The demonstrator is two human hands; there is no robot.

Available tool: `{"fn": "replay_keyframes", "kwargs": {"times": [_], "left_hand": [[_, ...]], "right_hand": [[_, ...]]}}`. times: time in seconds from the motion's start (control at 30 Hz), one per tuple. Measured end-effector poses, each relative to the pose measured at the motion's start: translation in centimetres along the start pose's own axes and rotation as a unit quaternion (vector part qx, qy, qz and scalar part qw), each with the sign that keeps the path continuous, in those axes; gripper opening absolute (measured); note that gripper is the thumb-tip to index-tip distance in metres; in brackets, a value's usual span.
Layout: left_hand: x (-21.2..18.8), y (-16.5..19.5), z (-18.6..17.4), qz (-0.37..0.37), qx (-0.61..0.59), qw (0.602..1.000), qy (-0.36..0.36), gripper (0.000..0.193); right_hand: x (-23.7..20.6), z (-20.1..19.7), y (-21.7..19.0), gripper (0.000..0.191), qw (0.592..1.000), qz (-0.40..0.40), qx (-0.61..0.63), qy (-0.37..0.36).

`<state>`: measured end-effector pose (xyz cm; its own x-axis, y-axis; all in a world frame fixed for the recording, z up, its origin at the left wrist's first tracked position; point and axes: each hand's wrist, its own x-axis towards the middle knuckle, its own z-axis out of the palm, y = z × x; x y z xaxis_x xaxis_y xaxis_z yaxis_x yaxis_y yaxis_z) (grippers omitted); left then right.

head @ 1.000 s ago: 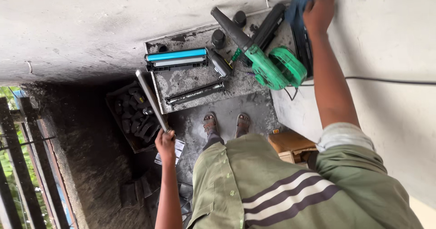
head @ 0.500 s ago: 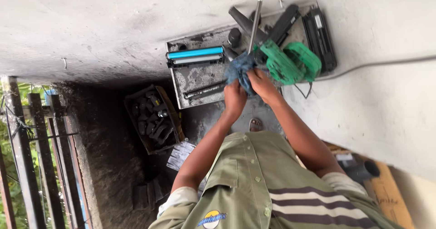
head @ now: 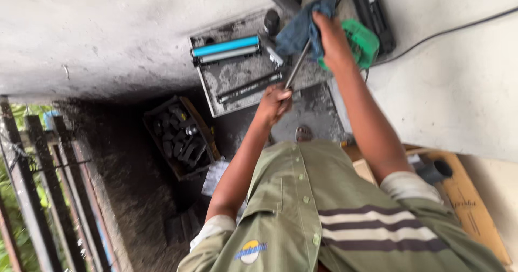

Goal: The person works on a printer toner cartridge at a workbench, removing its roller and internal components, using a screwdriver on the parts, and blowing dust off the components with a green electric air blower before setting the cleaned roller aside.

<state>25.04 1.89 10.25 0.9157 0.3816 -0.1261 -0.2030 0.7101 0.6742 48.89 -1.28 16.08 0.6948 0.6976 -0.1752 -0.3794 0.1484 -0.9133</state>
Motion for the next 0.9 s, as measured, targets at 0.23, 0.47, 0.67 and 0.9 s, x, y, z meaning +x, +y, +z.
{"fn": "replay_keyframes", "kwargs": {"times": [0.23,0.47,0.67,0.9], "left_hand": [[0.3,0.1,-1.9,-0.132,-0.296,0.938,-0.127,0.029],[0.1,-2.1,-2.5,-0.126,-0.246,0.957,-0.085,0.038],[-1.8,-1.7,-0.7,-0.009,0.057,0.996,0.067,0.025],[-3.7,-1.2,-0.9,-0.026,0.092,0.991,0.098,0.014]], "right_hand": [[-6.8,2.1,4.2,0.035,0.972,0.039,-0.22,-0.077],[-10.2,2.4,5.8,0.031,0.957,-0.006,-0.226,-0.184],[-2.8,1.3,1.6,0.024,0.989,0.022,-0.134,0.057],[2.1,-0.9,0.3,0.046,0.983,-0.048,-0.171,0.056]]}}
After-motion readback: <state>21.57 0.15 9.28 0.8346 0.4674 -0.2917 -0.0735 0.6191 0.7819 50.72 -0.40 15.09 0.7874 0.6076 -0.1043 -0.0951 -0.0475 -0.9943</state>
